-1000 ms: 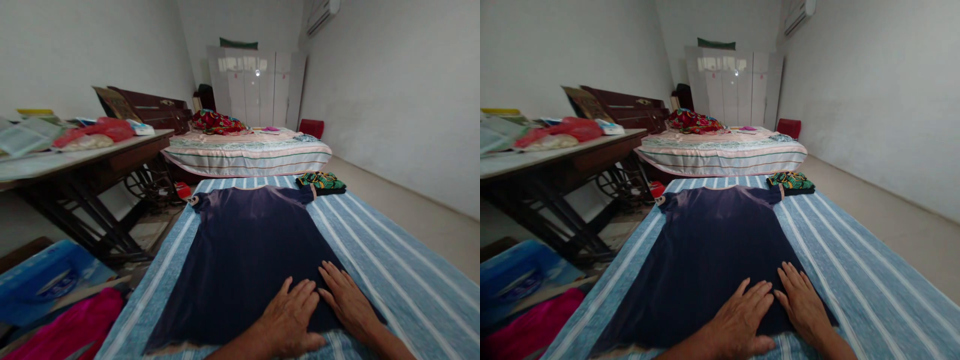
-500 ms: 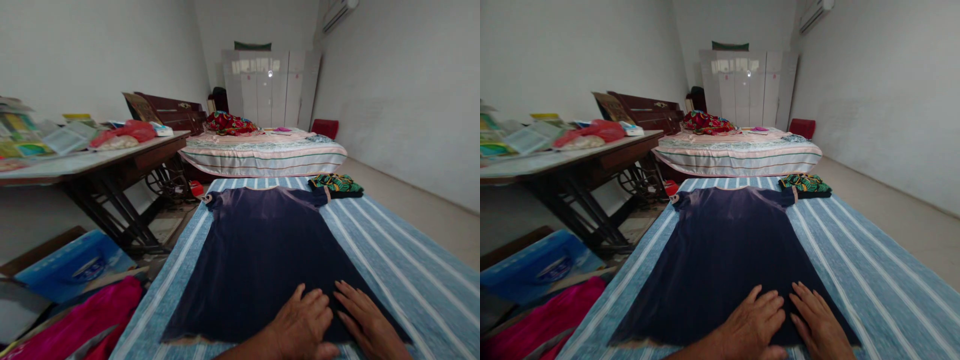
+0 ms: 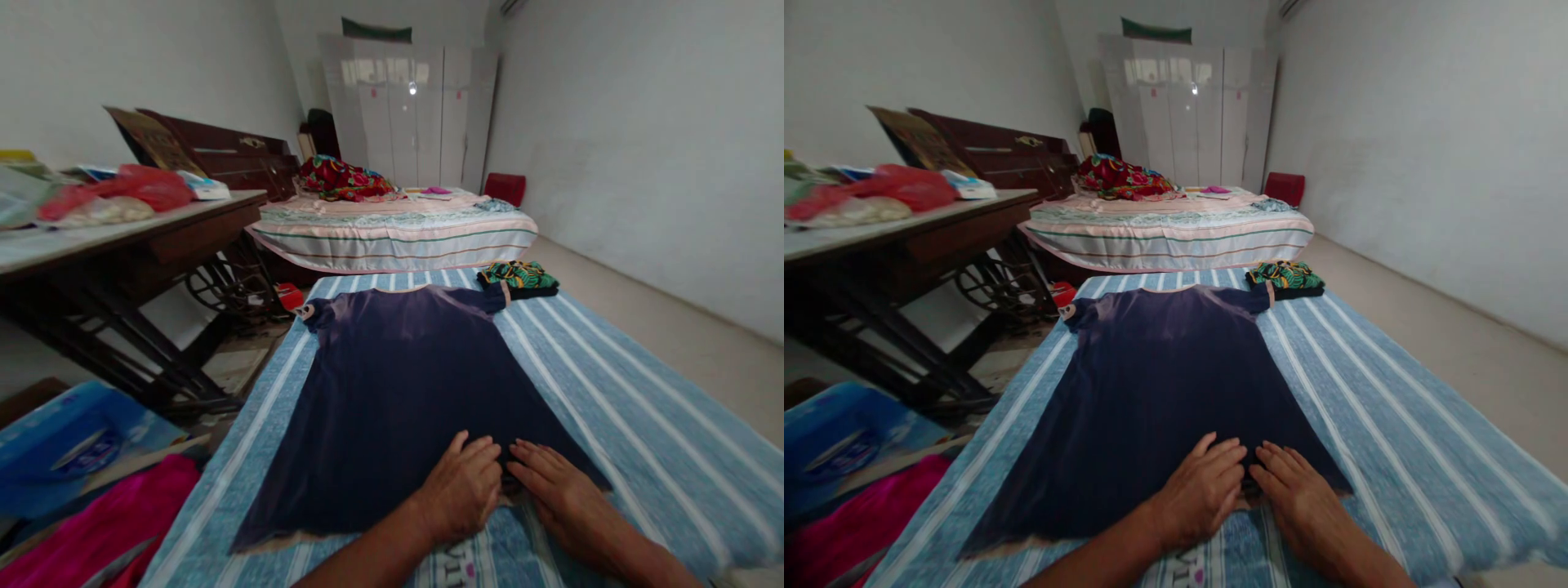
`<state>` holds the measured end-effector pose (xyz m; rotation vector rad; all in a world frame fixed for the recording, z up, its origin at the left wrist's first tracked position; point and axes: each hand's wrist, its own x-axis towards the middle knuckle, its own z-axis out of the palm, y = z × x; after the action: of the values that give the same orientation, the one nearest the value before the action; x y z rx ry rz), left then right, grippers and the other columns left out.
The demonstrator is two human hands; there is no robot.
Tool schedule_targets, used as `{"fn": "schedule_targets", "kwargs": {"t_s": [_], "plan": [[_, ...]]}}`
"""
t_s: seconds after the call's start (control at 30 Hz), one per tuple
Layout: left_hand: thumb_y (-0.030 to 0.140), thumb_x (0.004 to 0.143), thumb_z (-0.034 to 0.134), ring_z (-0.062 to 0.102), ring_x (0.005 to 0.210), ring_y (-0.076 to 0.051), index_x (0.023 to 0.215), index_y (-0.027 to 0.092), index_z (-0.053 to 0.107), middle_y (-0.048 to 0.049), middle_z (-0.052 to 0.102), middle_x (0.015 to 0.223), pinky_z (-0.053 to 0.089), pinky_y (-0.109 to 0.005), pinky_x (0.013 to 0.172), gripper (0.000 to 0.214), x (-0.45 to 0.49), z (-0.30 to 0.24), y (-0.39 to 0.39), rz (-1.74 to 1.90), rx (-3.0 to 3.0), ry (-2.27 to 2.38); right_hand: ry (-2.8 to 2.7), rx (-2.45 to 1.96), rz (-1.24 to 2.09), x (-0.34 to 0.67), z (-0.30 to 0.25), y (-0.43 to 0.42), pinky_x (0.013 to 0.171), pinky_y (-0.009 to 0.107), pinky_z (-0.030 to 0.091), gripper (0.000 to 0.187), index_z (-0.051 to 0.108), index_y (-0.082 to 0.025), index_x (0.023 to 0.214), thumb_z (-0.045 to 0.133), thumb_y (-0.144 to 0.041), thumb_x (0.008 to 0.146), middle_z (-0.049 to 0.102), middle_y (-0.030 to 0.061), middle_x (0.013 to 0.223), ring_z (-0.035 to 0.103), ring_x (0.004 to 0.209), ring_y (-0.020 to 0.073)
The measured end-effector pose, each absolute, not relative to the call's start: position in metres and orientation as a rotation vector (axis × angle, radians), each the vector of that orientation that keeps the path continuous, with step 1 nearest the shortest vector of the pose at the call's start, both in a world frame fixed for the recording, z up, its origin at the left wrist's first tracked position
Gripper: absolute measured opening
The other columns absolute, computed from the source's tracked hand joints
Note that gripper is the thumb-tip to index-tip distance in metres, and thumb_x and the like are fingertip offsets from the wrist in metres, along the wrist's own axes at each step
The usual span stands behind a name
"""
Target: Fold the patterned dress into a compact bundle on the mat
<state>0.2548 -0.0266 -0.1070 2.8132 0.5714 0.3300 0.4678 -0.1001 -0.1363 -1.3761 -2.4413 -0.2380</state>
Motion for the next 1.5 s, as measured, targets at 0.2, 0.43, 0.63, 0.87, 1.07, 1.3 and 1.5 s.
{"fn": "schedule_targets", "kwargs": {"t_s": [0.2,0.43,0.63,0.87,1.07,1.3,1.5], "plan": [[0.022,0.090,0.034,0.046,0.122,-0.017,0.096,0.019,0.061,-0.0065,0.058,0.125,0.025,-0.043,0.108,0.028,0.258,-0.108,-0.013,0.360,2.580,0.634,-2.323,-1.461,0.098,0.477,-0.110,-0.081,0.087,0.031,0.048,0.043,0.061,-0.017,0.107,0.036,-0.002,0.075,0.066,0.0096,0.107,0.060,0.100,0.0173],[0.031,0.091,0.036,0.048,0.120,-0.018,0.101,0.021,0.061,-0.0059,0.059,0.123,0.025,-0.044,0.107,0.029,0.259,-0.096,-0.007,0.328,2.414,0.637,-2.294,-1.493,0.265,0.485,-0.091,-0.066,0.079,0.030,0.050,0.043,0.056,-0.014,0.114,0.034,-0.005,0.078,0.067,0.0092,0.098,0.063,0.089,0.0177],[0.031,0.077,0.058,0.044,0.123,-0.024,0.102,0.019,0.062,-0.0096,0.055,0.127,0.021,-0.048,0.108,0.028,0.259,-0.097,-0.010,0.344,2.437,0.616,-2.360,-1.553,0.201,0.487,-0.089,-0.064,0.082,0.034,0.049,0.049,0.053,-0.012,0.118,0.033,-0.001,0.074,0.064,0.0119,0.102,0.060,0.093,0.0204],[0.020,0.082,0.043,0.053,0.113,-0.015,0.096,0.021,0.063,-0.0036,0.063,0.119,0.026,-0.039,0.107,0.024,0.258,-0.095,-0.001,0.397,2.197,0.702,-2.369,-1.682,0.176,0.497,-0.091,-0.077,0.093,0.036,0.044,0.066,0.050,-0.012,0.123,0.044,-0.001,0.058,0.056,0.0126,0.120,0.053,0.108,0.0230],[0.022,0.081,0.046,0.047,0.121,-0.019,0.085,0.021,0.065,-0.0032,0.060,0.124,0.021,-0.047,0.108,0.019,0.257,-0.091,-0.005,0.321,2.335,0.609,-2.288,-1.610,-0.267,0.519,-0.092,-0.084,0.088,0.040,0.046,0.042,0.065,-0.015,0.096,0.035,0.002,0.073,0.064,0.0123,0.106,0.058,0.100,0.0232],[0.028,0.078,0.057,0.044,0.124,-0.021,0.078,0.023,0.066,0.0000,0.059,0.125,0.020,-0.049,0.107,0.011,0.252,-0.096,-0.012,0.284,2.390,0.564,-2.447,-1.574,-0.327,0.536,-0.116,-0.104,0.085,0.041,0.047,0.042,0.065,-0.018,0.103,0.040,0.000,0.075,0.065,0.0108,0.108,0.060,0.098,0.0239],[0.026,0.083,0.049,0.059,0.100,-0.016,0.073,0.020,0.062,0.0003,0.068,0.102,0.037,-0.038,0.097,0.018,0.268,-0.086,0.000,0.260,2.440,0.663,-2.348,-1.683,-0.075,0.532,-0.099,-0.097,0.090,0.035,0.046,0.047,0.062,-0.025,0.113,0.044,-0.009,0.072,0.061,0.0051,0.120,0.056,0.109,0.0226]]}}
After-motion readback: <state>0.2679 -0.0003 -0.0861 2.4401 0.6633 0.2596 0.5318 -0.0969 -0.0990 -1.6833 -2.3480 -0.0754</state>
